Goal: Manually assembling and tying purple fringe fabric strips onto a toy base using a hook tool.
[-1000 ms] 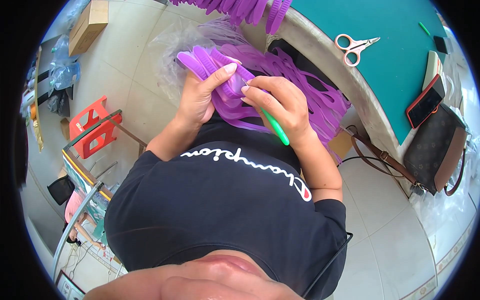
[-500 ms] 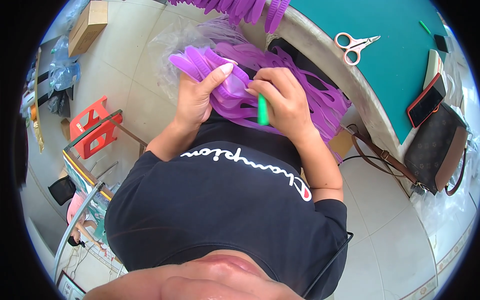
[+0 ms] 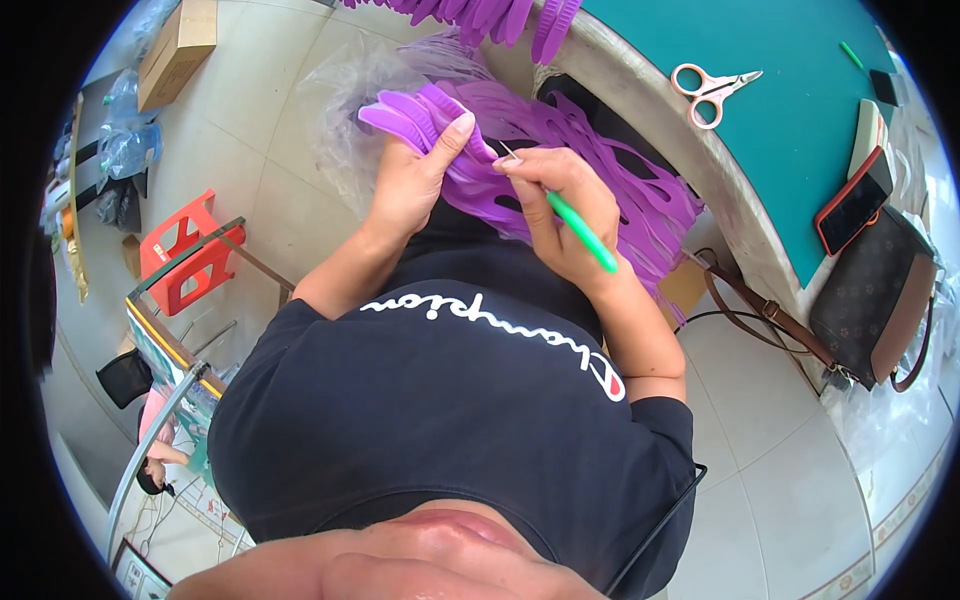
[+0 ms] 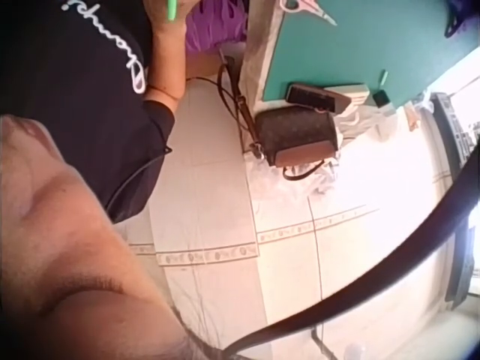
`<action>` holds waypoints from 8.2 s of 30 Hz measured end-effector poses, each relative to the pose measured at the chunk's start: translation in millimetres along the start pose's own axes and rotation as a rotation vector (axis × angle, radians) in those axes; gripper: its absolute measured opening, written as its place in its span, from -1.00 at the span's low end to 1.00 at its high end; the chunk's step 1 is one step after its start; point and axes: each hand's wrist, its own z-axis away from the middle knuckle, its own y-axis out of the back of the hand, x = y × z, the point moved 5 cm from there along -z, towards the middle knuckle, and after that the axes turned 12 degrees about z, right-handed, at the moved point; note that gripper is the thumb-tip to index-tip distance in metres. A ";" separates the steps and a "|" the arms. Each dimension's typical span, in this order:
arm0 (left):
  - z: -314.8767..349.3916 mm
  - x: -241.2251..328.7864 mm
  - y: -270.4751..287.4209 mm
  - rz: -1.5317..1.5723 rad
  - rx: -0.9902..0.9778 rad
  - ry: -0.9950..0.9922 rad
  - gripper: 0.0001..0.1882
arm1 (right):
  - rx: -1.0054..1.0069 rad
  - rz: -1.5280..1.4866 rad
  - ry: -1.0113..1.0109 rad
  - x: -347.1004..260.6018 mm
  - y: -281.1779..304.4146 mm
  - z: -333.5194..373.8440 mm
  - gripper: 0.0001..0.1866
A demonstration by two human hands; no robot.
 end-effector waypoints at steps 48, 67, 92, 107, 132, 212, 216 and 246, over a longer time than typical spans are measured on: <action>6.6 -3.8 -4.6 0.347 -0.041 0.238 -0.87 | 0.054 -0.456 -0.448 17.9 24.5 -4.3 -0.90; -32.0 -88.4 72.9 -0.050 0.010 0.315 -0.66 | -0.072 -1.019 -0.402 8.5 78.9 25.8 -0.71; -3.9 -13.7 31.0 0.498 -0.036 0.445 -0.68 | 0.031 -0.016 -0.252 8.3 26.9 -18.7 -0.71; 16.7 12.5 -15.0 0.290 -0.100 0.278 -0.77 | 0.021 -0.396 -0.317 12.2 -1.7 -0.1 -0.77; 21.3 6.1 -1.0 0.252 -0.197 0.413 -0.85 | -0.014 -0.238 -0.282 16.8 43.6 -11.4 -0.77; 16.4 24.0 -11.8 0.251 -0.152 0.213 -0.25 | -0.024 -0.262 -0.183 4.7 -1.8 -0.8 -0.50; 16.3 22.4 -12.0 0.189 -0.171 0.162 -0.27 | -0.044 -0.162 -0.182 2.2 0.8 -4.1 -0.54; 10.2 3.1 -10.0 0.410 -0.056 0.342 -0.72 | -0.056 0.182 0.201 -21.5 7.2 -2.7 -0.85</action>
